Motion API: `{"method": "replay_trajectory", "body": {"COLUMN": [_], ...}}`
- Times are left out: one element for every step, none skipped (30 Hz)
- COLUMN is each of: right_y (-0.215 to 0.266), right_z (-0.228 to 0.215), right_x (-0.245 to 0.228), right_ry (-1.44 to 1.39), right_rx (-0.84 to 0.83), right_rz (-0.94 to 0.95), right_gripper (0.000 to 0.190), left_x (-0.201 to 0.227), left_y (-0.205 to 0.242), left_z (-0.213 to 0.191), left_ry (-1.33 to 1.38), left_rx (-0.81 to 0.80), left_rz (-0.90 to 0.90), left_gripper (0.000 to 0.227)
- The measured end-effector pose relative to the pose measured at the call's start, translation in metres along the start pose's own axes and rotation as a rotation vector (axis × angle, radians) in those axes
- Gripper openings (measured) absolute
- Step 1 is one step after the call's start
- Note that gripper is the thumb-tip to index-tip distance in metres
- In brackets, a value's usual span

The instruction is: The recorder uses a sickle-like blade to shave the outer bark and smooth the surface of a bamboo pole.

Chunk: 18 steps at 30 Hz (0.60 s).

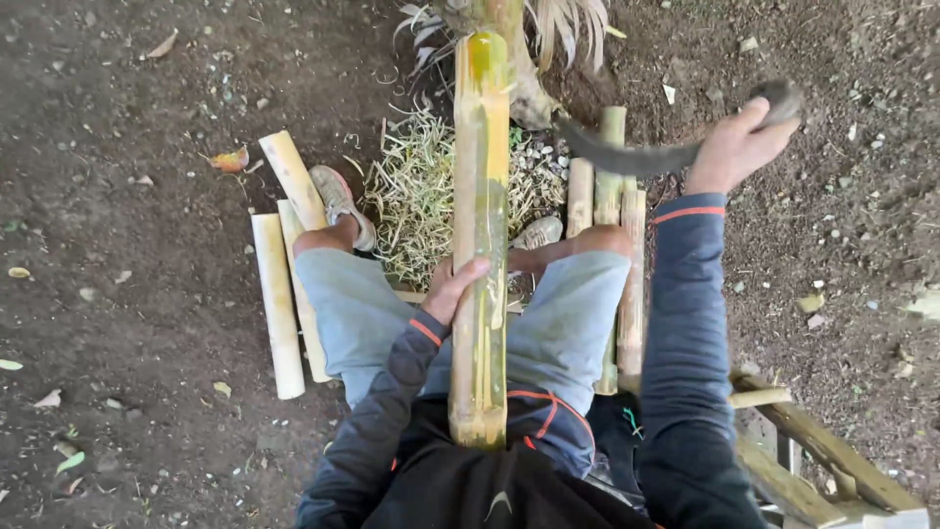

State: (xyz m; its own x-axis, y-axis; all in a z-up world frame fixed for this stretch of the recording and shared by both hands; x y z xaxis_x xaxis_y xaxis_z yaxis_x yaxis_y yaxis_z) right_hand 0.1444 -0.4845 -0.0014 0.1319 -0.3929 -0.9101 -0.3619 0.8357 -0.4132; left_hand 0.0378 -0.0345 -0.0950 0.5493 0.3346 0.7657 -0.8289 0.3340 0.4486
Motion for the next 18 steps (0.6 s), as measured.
{"method": "replay_trajectory", "body": {"right_y": [-0.005, -0.011, -0.015, -0.019, -0.018, -0.022, -0.022, 0.000, 0.024, 0.049, 0.070, 0.092, 0.113, 0.133, 0.154, 0.174, 0.181, 0.190], "right_z": [0.004, 0.005, 0.008, 0.008, 0.015, 0.006, 0.000, 0.010, 0.024, 0.038, 0.048, 0.064, 0.079, 0.087, 0.097, 0.111, 0.119, 0.122], "right_x": [-0.009, -0.008, -0.013, -0.017, -0.028, -0.028, -0.025, -0.033, -0.029, -0.028, -0.015, 0.000, 0.014, -0.005, -0.023, -0.042, -0.041, -0.038], "right_ry": [0.208, 0.203, 0.297, 0.396, 0.396, 0.158, -0.080, -0.077, -0.183, -0.288, -0.283, -0.319, -0.354, -0.354, -0.353, -0.360, -0.368, -0.357], "right_rx": [-0.117, -0.114, -0.135, -0.160, -0.160, -0.020, 0.121, 0.129, 0.099, 0.058, 0.060, 0.044, 0.027, 0.022, -0.029, -0.080, -0.085, -0.073], "right_rz": [-0.209, -0.209, -0.370, -0.530, -0.531, -0.236, 0.057, 0.060, 0.325, 0.584, 0.583, 0.632, 0.681, 0.684, 0.730, 0.773, 0.774, 0.805], "right_gripper": [0.034, 0.034, 0.032, 0.030, 0.030, 0.026, 0.023, 0.023, 0.024, 0.027, 0.027, 0.030, 0.032, 0.032, 0.031, 0.031, 0.031, 0.029], "left_x": [-0.001, 0.004, 0.009, 0.012, 0.015, 0.018, 0.021, 0.024, 0.033, 0.039, 0.051, 0.067, 0.084, 0.090, 0.095, 0.103, 0.111, 0.116], "left_y": [-0.002, 0.000, 0.002, 0.005, 0.003, 0.003, 0.003, -0.005, -0.011, -0.015, -0.022, -0.028, -0.032, -0.043, -0.053, -0.067, -0.073, -0.077], "left_z": [-0.001, -0.001, -0.001, 0.002, 0.002, 0.002, 0.003, 0.000, -0.006, -0.010, -0.007, -0.009, -0.012, -0.012, -0.014, -0.018, -0.016, -0.017], "left_ry": [-0.005, -0.008, -0.020, -0.028, -0.028, -0.059, -0.090, -0.096, -0.174, -0.244, -0.243, -0.218, -0.192, -0.192, -0.102, -0.014, -0.015, -0.037], "left_rx": [-0.001, -0.001, -0.001, -0.001, -0.002, 0.014, 0.028, 0.023, 0.100, 0.180, 0.178, 0.286, 0.395, 0.401, 0.440, 0.476, 0.479, 0.559], "left_rz": [-0.002, 0.002, 0.018, 0.029, 0.028, 0.085, 0.142, 0.138, 0.262, 0.387, 0.382, 0.462, 0.539, 0.539, 0.513, 0.493, 0.501, 0.480], "left_gripper": [0.063, 0.063, 0.066, 0.068, 0.068, 0.068, 0.069, 0.069, 0.063, 0.057, 0.057, 0.048, 0.046, 0.046, 0.045, 0.046, 0.046, 0.047]}}
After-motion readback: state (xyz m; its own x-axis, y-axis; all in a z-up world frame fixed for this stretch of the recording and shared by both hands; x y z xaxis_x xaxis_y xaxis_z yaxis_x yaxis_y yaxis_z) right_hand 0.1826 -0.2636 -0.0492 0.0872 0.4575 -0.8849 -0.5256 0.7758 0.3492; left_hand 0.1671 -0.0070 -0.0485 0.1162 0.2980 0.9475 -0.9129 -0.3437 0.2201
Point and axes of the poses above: each hand's wrist, its own y-axis away from the middle knuckle, its own z-axis out of the palm, x = y × z, the point moved 5 cm from there along -y, towards the middle knuckle, and after that the axes turned 6 degrees about x, right-handed, at the moved point
